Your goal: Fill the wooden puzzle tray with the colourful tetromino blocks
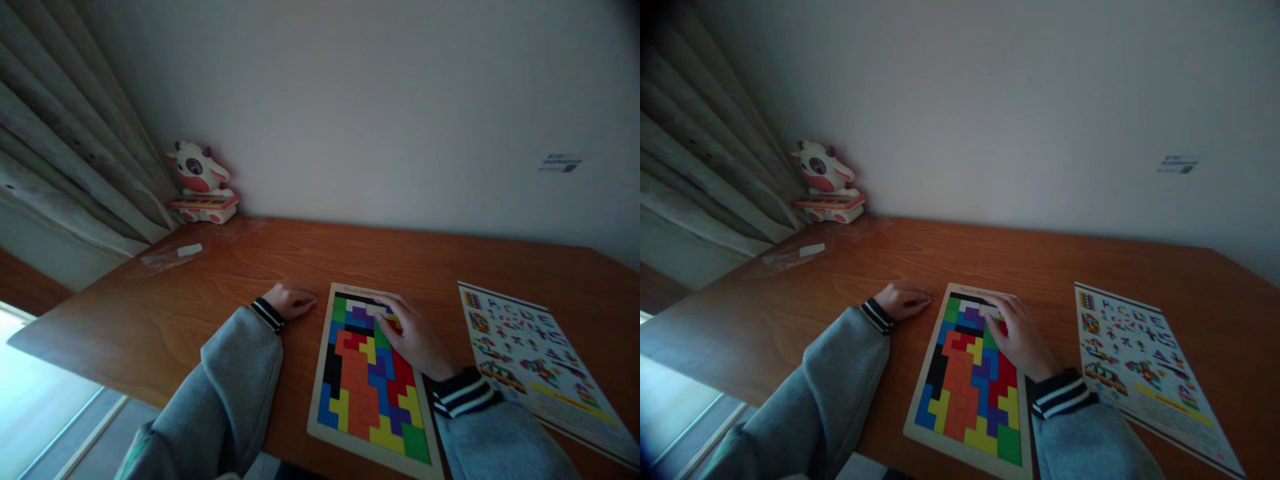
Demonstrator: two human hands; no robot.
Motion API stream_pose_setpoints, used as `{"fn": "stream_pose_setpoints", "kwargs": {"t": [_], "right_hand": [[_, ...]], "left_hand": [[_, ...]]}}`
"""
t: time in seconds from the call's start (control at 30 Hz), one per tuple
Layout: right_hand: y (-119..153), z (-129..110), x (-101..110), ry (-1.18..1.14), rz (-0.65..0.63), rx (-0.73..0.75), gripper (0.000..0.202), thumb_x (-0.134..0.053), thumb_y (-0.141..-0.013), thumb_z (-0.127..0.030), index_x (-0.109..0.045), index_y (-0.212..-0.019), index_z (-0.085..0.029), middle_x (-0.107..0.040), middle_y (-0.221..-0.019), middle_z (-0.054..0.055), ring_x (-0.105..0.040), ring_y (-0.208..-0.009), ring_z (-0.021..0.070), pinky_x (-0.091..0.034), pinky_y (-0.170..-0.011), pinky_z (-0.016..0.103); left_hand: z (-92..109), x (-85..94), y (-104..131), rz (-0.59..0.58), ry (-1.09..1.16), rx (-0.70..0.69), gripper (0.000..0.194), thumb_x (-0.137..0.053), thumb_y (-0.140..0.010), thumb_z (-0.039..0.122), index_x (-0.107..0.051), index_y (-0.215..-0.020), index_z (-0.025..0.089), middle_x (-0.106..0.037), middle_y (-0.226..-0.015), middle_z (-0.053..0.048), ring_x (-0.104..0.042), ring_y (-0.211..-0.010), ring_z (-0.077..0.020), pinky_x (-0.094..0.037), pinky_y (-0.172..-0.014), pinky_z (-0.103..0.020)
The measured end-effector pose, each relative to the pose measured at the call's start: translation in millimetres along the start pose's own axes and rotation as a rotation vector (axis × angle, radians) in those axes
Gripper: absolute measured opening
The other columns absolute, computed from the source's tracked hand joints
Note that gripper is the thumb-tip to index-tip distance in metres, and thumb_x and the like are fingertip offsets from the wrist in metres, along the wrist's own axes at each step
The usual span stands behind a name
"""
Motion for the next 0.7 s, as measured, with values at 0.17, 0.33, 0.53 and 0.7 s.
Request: {"fn": "stream_pose_setpoints", "kwargs": {"t": [0.17, 0.33, 0.53, 0.7], "right_hand": [[0.1, 0.3, -0.6, 0.005, -0.009, 0.001, 0.032, -0.052, -0.098, -0.031, -0.052, -0.13, -0.026, -0.062, -0.124, 0.008, -0.056, -0.12, 0.0247, -0.047, -0.104, 0.047], [0.5, -0.3, -0.1, -0.001, -0.01, -0.007, 0.032, -0.051, -0.098, -0.032, -0.053, -0.129, -0.026, -0.062, -0.124, 0.008, -0.056, -0.119, 0.0251, -0.047, -0.104, 0.047], [-0.2, -1.7, 1.4, -0.015, -0.005, -0.017, 0.032, -0.052, -0.098, -0.033, -0.055, -0.129, -0.027, -0.063, -0.124, 0.007, -0.057, -0.12, 0.025, -0.048, -0.104, 0.047], [-0.3, -2.5, 1.4, -0.021, -0.008, -0.018, 0.033, -0.051, -0.098, -0.034, -0.055, -0.13, -0.028, -0.064, -0.124, 0.008, -0.058, -0.12, 0.0263, -0.048, -0.104, 0.049]], "left_hand": [[-3.5, -1.3, 1.8, -0.041, 0.049, 0.056, 0.02, -0.059, -0.096, 0.028, -0.076, -0.096, 0.018, -0.077, -0.102, -0.008, -0.073, -0.091, -0.0169, -0.06, -0.083, -0.027], [-4.0, -1.6, 0.7, -0.035, 0.131, 0.129, 0.02, -0.061, -0.096, 0.032, -0.075, -0.1, 0.018, -0.077, -0.103, -0.007, -0.073, -0.094, -0.0163, -0.059, -0.087, -0.026], [0.7, -0.8, -2.0, -0.012, 0.153, 0.119, 0.019, -0.062, -0.094, 0.031, -0.076, -0.096, 0.018, -0.077, -0.101, -0.008, -0.074, -0.091, -0.0159, -0.06, -0.083, -0.025], [1.8, -0.4, -2.3, -0.023, 0.136, 0.105, 0.019, -0.06, -0.094, 0.026, -0.075, -0.1, 0.019, -0.078, -0.1, -0.007, -0.074, -0.091, -0.0162, -0.06, -0.083, -0.026]]}}
Point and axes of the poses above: each hand's wrist, its own y-axis away from the middle knuckle, its own x-axis out of the back of the hand, z = x × y, the point moved 1 cm from there along -y, towards the middle knuckle
